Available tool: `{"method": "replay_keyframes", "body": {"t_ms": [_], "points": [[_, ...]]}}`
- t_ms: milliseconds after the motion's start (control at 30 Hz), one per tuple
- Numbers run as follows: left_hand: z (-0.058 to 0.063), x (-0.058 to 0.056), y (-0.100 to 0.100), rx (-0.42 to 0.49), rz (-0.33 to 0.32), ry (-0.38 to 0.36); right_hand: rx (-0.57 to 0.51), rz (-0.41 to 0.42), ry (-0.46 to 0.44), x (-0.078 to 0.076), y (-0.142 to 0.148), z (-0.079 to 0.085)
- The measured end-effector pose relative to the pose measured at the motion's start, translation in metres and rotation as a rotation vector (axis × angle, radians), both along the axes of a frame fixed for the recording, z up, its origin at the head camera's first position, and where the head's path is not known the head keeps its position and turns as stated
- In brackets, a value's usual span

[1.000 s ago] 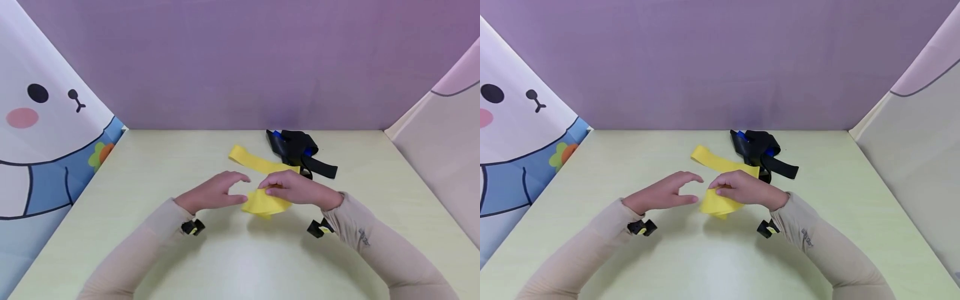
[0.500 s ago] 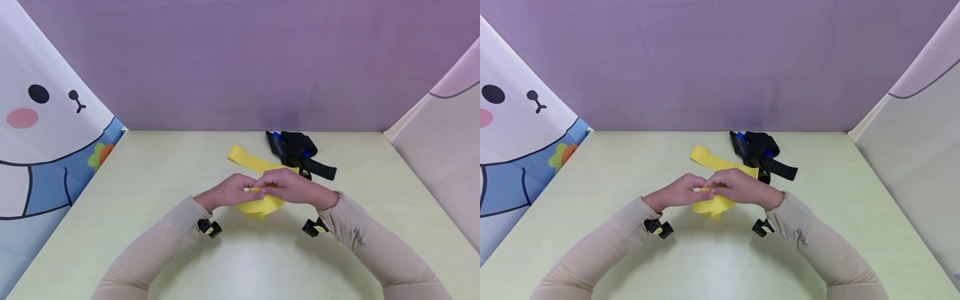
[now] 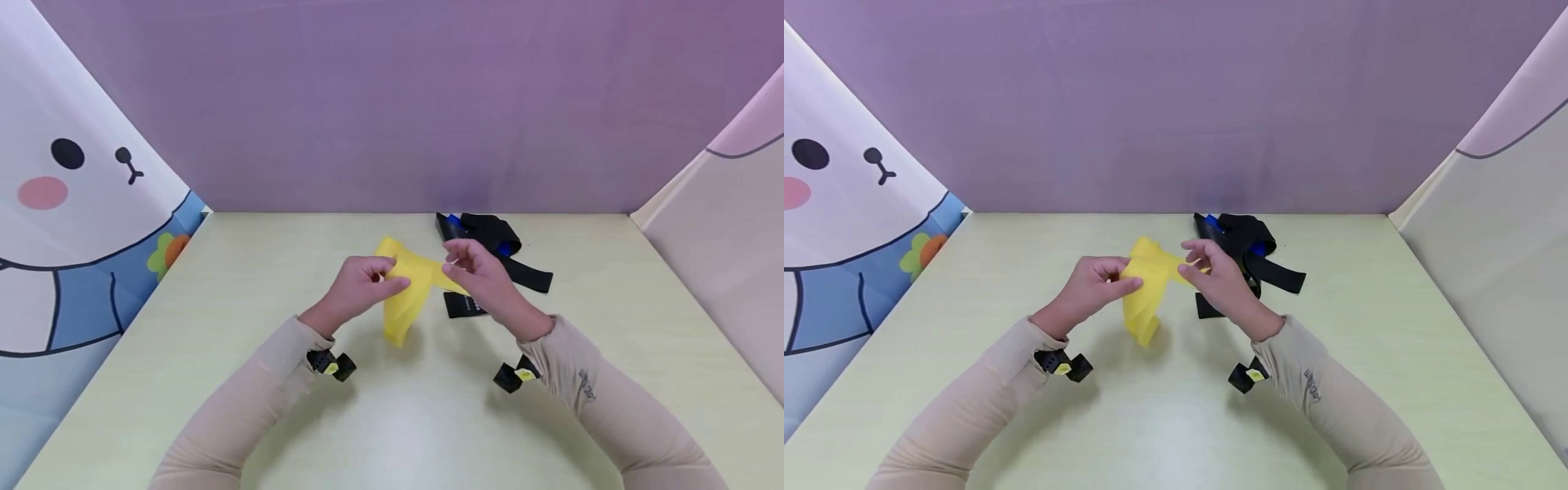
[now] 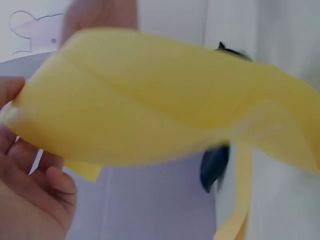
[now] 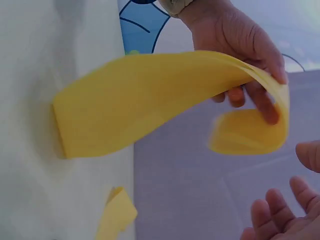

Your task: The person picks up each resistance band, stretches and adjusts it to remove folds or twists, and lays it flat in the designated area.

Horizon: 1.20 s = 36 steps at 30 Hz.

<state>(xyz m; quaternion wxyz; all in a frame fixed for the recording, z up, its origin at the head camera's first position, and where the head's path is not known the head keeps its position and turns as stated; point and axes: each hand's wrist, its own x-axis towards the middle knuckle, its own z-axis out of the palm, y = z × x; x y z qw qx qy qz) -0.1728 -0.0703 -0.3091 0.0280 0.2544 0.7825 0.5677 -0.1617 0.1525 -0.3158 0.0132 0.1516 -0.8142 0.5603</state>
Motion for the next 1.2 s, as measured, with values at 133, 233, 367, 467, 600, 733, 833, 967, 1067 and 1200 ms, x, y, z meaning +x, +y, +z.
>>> {"method": "replay_keyframes", "body": {"t_ms": [133, 233, 367, 467, 600, 733, 833, 967, 1067, 1200], "points": [[0.000, 0.000, -0.002, 0.024, 0.037, 0.165, -0.029, 0.062, -0.181, -0.001, 0.002, -0.007], [-0.004, -0.001, -0.002, -0.027, 0.009, 0.284, -0.039, 0.149, -0.207, 0.000, 0.001, -0.010], [-0.011, -0.002, 0.001, -0.101, -0.084, 0.389, -0.092, 0.161, -0.162, 0.002, -0.003, -0.011], [-0.013, -0.002, 0.003, -0.101, -0.113, 0.436, -0.138, 0.117, -0.152, 0.002, -0.007, -0.010], [-0.015, -0.002, 0.005, -0.080, -0.102, 0.450, -0.225, 0.081, -0.159, 0.002, -0.012, -0.008], [-0.020, -0.001, 0.005, -0.077, -0.112, 0.328, -0.293, 0.064, -0.141, 0.003, -0.016, -0.004], [-0.026, -0.003, 0.006, -0.051, -0.135, 0.173, -0.311, 0.070, -0.117, 0.003, -0.019, -0.001], [-0.035, -0.008, 0.006, -0.018, -0.164, 0.034, -0.306, 0.094, -0.081, 0.001, -0.021, 0.005], [-0.034, -0.010, 0.003, 0.027, -0.155, -0.001, -0.285, 0.113, -0.059, 0.001, -0.023, 0.008], [-0.021, -0.010, -0.003, 0.173, -0.156, -0.072, -0.254, 0.144, -0.041, 0.002, -0.026, 0.010]]}}
